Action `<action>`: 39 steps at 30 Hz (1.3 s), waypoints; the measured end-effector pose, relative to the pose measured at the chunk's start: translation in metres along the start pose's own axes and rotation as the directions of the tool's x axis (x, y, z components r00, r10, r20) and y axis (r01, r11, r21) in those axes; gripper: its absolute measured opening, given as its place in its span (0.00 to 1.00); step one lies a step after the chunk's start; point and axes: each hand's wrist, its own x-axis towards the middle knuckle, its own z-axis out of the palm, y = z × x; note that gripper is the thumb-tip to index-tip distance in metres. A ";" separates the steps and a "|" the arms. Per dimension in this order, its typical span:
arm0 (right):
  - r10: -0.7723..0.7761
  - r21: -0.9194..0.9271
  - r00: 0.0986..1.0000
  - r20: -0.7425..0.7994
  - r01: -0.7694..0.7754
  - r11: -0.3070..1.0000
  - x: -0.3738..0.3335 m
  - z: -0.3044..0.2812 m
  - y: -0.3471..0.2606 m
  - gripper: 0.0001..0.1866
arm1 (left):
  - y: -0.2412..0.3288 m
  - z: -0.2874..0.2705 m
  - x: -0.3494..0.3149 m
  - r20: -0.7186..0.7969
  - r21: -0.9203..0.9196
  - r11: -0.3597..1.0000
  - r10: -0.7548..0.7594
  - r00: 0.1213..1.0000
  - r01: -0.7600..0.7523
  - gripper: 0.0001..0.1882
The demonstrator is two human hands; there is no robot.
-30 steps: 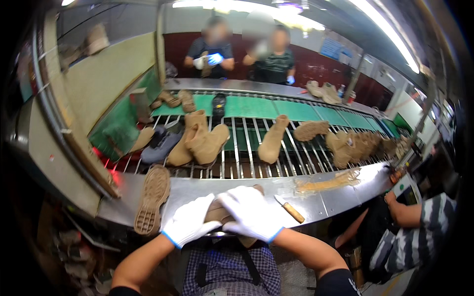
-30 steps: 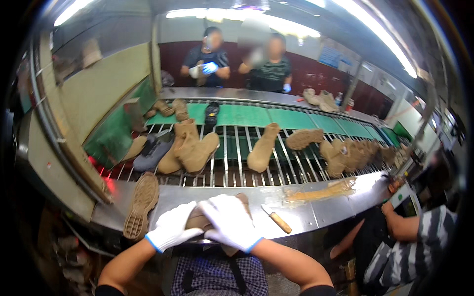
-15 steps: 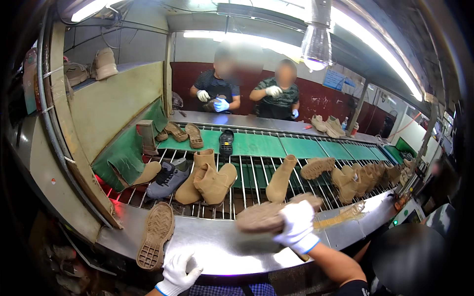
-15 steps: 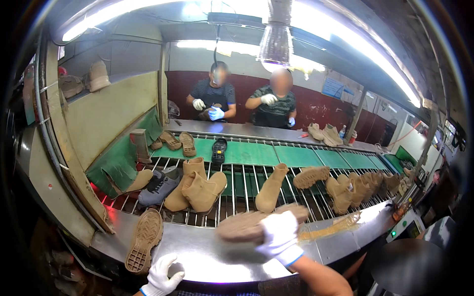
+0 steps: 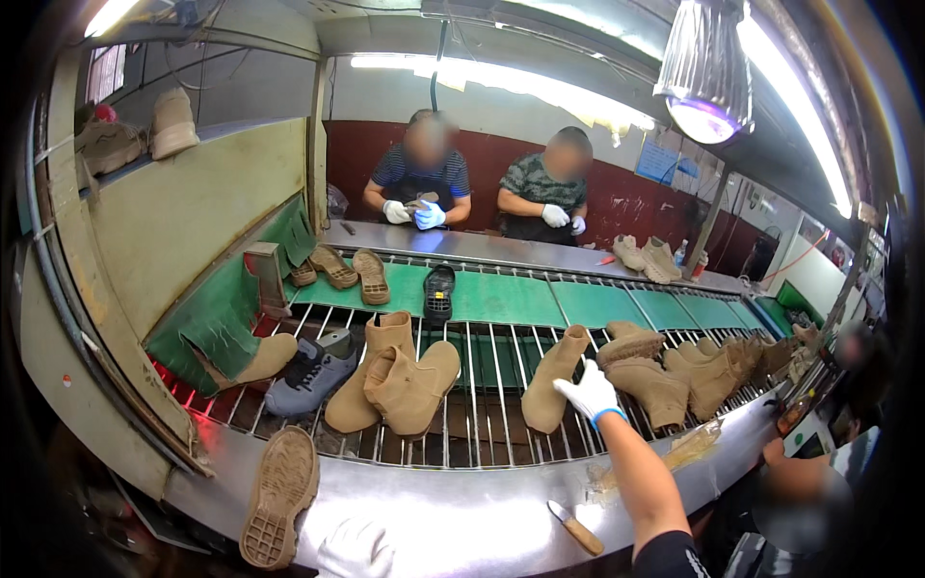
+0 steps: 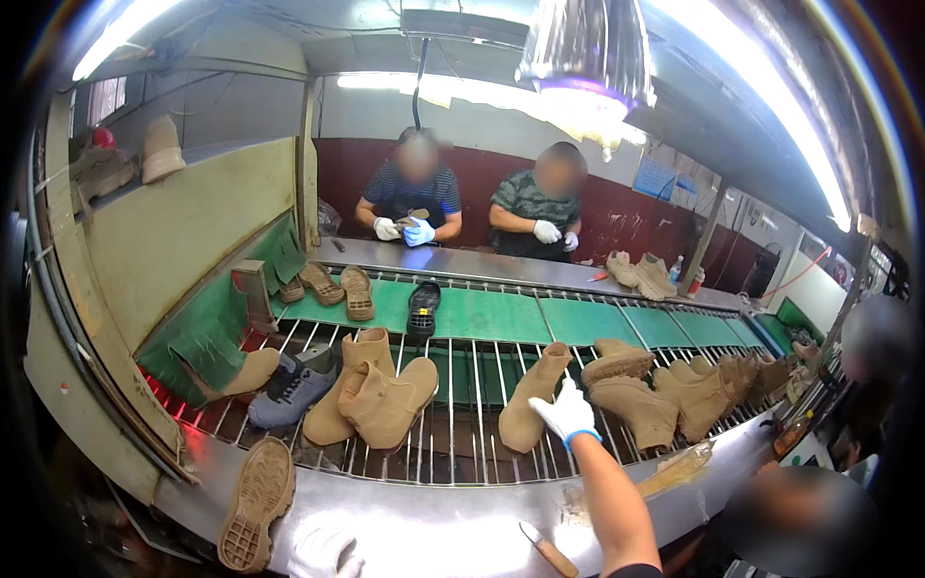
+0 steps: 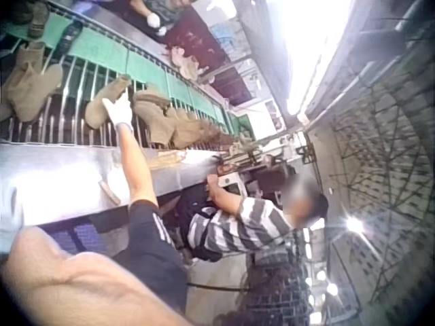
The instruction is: The person handles footwear components on a conveyor belt, including picking up boots, using a small knife to trim material from the soles, and placing the shoes back onto the belt.
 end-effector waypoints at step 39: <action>-0.845 0.912 0.535 -0.009 0.350 0.212 -0.394 -0.002 -0.078 0.13 | 0.075 -0.014 0.017 0.050 -0.824 0.509 -0.373 0.927 0.249 0.46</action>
